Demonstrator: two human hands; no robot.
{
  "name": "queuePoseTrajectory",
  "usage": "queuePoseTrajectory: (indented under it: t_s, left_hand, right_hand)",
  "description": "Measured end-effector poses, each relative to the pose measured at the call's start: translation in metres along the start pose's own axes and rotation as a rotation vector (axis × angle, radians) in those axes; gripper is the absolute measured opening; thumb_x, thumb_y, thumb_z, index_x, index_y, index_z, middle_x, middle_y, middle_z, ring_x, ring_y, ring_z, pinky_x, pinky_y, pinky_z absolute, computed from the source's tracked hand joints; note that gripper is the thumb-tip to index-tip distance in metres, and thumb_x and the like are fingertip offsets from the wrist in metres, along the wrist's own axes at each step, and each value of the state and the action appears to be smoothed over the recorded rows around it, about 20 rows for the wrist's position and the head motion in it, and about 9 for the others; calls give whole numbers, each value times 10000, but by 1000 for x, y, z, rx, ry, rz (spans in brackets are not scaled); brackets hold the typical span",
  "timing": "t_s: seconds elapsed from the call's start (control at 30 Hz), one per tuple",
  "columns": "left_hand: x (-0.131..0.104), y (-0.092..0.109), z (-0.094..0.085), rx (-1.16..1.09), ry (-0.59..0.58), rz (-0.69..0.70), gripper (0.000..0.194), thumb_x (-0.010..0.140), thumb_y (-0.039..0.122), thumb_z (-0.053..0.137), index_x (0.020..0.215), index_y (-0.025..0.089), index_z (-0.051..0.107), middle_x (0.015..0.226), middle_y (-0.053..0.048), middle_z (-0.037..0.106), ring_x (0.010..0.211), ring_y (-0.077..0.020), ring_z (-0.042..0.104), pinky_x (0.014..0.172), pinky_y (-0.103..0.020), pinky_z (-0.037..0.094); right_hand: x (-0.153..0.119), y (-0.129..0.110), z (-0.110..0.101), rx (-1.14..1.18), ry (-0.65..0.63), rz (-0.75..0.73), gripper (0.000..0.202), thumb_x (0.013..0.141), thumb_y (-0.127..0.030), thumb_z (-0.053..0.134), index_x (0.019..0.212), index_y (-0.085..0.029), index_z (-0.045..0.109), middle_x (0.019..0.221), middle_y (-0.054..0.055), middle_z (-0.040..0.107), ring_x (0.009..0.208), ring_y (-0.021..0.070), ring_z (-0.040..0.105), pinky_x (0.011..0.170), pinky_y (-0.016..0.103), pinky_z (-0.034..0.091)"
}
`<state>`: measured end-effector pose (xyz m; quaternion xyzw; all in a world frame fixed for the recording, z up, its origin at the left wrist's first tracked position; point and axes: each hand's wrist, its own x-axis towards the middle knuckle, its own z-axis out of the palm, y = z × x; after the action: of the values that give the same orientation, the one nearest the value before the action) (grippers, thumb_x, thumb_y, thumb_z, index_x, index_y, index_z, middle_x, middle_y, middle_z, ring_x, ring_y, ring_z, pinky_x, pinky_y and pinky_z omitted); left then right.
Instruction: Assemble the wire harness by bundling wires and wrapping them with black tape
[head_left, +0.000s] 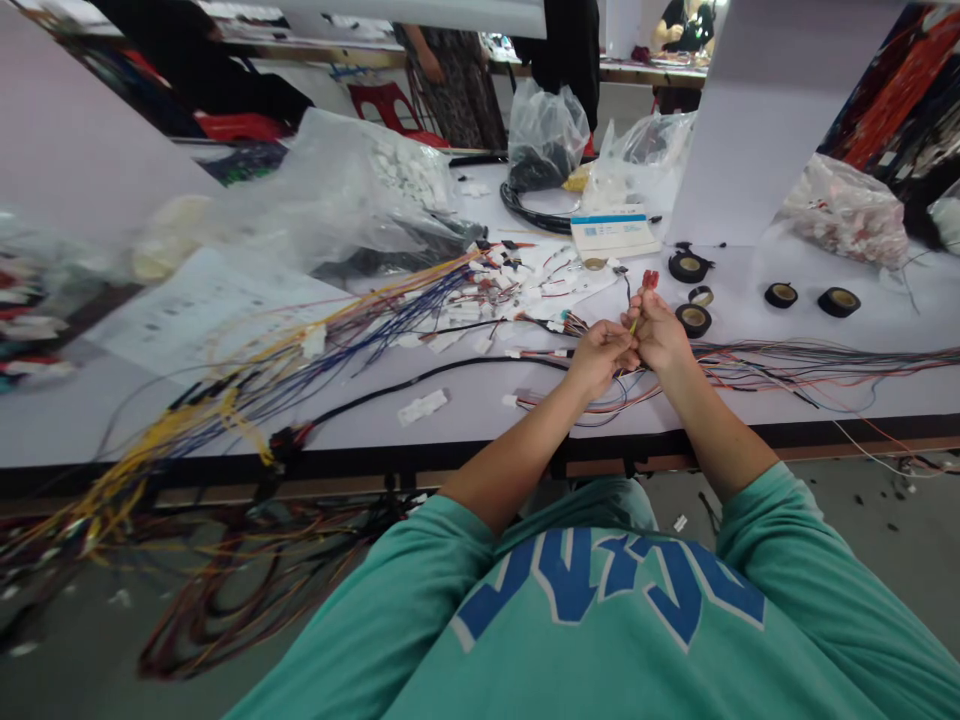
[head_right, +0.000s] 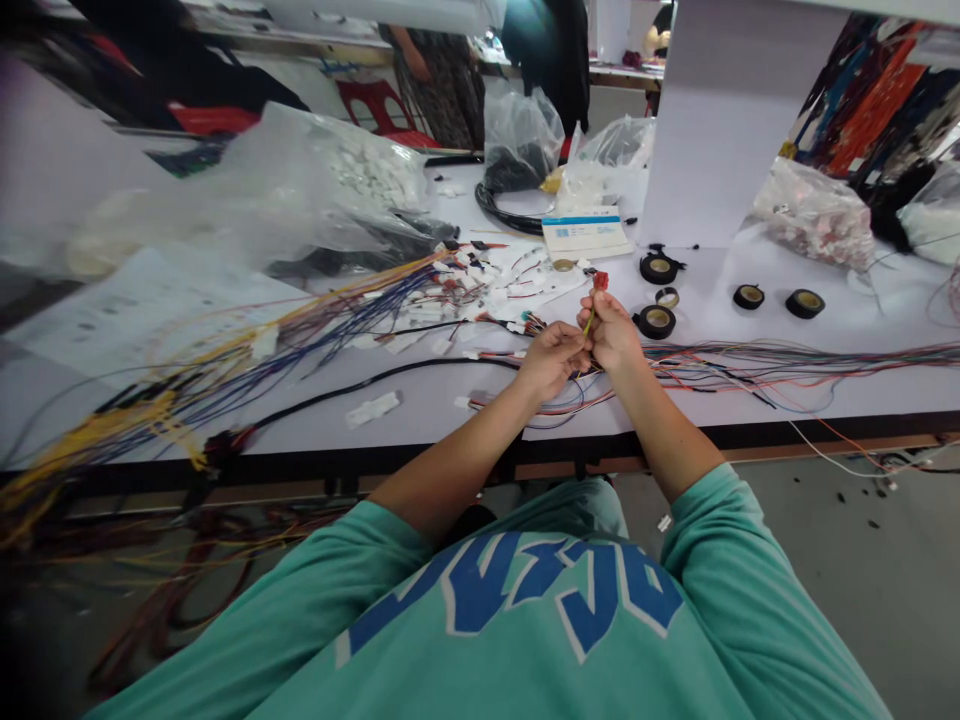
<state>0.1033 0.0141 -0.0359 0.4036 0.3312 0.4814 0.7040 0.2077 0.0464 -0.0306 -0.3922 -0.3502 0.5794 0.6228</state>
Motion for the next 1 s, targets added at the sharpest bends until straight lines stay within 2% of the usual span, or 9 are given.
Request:
queuePoseTrajectory:
  t_s: [0.13, 0.23, 0.33, 0.43, 0.5, 0.57, 0.7, 0.77, 1.0]
  left_hand:
    - [-1, -2, 4, 400, 94, 151, 158, 727, 144, 572, 663, 202, 441, 472, 73, 499, 376, -94, 459, 467, -230, 341]
    - [-4, -3, 9, 742, 193, 347, 140, 731, 135, 557, 646, 208, 472, 531, 38, 521, 508, -127, 516, 557, -245, 345]
    - [-8, -3, 15, 936, 227, 428, 116, 737, 147, 550, 655, 214, 502, 595, 4, 547, 613, -157, 540, 611, -259, 341]
    - [-12, -4, 18, 985, 170, 434, 129, 730, 127, 537, 639, 210, 501, 588, -1, 540, 608, -155, 534, 618, -262, 340]
    - [-12, -6, 18, 920, 140, 424, 151, 707, 99, 537, 614, 205, 483, 574, 8, 533, 583, -140, 529, 609, -257, 347]
    - [-10, -6, 16, 752, 130, 362, 154, 701, 92, 525, 607, 201, 472, 535, 26, 518, 519, -120, 518, 568, -245, 356]
    - [-2, -3, 13, 291, 193, 117, 119, 691, 121, 521, 608, 187, 467, 436, 64, 484, 369, -90, 472, 431, -210, 330]
    - [2, 0, 12, 142, 245, 34, 111, 647, 109, 544, 595, 173, 469, 434, 63, 509, 351, -79, 476, 404, -194, 320]
    - [3, 4, 9, -28, 275, -51, 92, 573, 93, 565, 607, 144, 498, 482, 36, 591, 342, -70, 499, 386, -182, 332]
  right_hand:
    - [1, -2, -2, 19, 8, -6, 219, 772, -415, 612, 757, -224, 505, 637, -67, 546, 558, 50, 521, 592, 187, 466]
    - [-3, -9, -1, 66, -9, 10, 200, 762, -377, 632, 737, -218, 514, 622, -72, 546, 540, 49, 510, 598, 195, 471]
    - [-10, -24, -3, 12, -122, 56, 209, 712, -355, 682, 689, -210, 534, 601, -67, 554, 522, 59, 507, 537, 207, 457]
    - [-15, -42, -12, -149, -276, 63, 265, 610, -385, 754, 636, -195, 570, 575, -44, 579, 516, 82, 525, 512, 229, 452]
    - [-15, -53, -22, -276, -327, 16, 298, 556, -413, 777, 633, -184, 603, 599, -16, 610, 554, 104, 559, 560, 258, 475]
    - [-12, -60, -32, -433, -269, -45, 281, 580, -408, 755, 679, -175, 634, 671, 10, 644, 623, 128, 592, 626, 288, 489]
    - [-2, -63, -51, -1027, 168, -189, 142, 709, -256, 605, 810, -170, 657, 785, 40, 664, 758, 179, 610, 721, 339, 473]
    - [1, -63, -56, -1359, 324, -196, 189, 723, -183, 538, 867, -171, 659, 865, 68, 671, 847, 211, 605, 765, 350, 456]
    - [-2, -53, -44, -1840, 216, 56, 421, 724, -177, 528, 1144, -164, 554, 1150, 132, 593, 1014, 261, 568, 831, 381, 422]
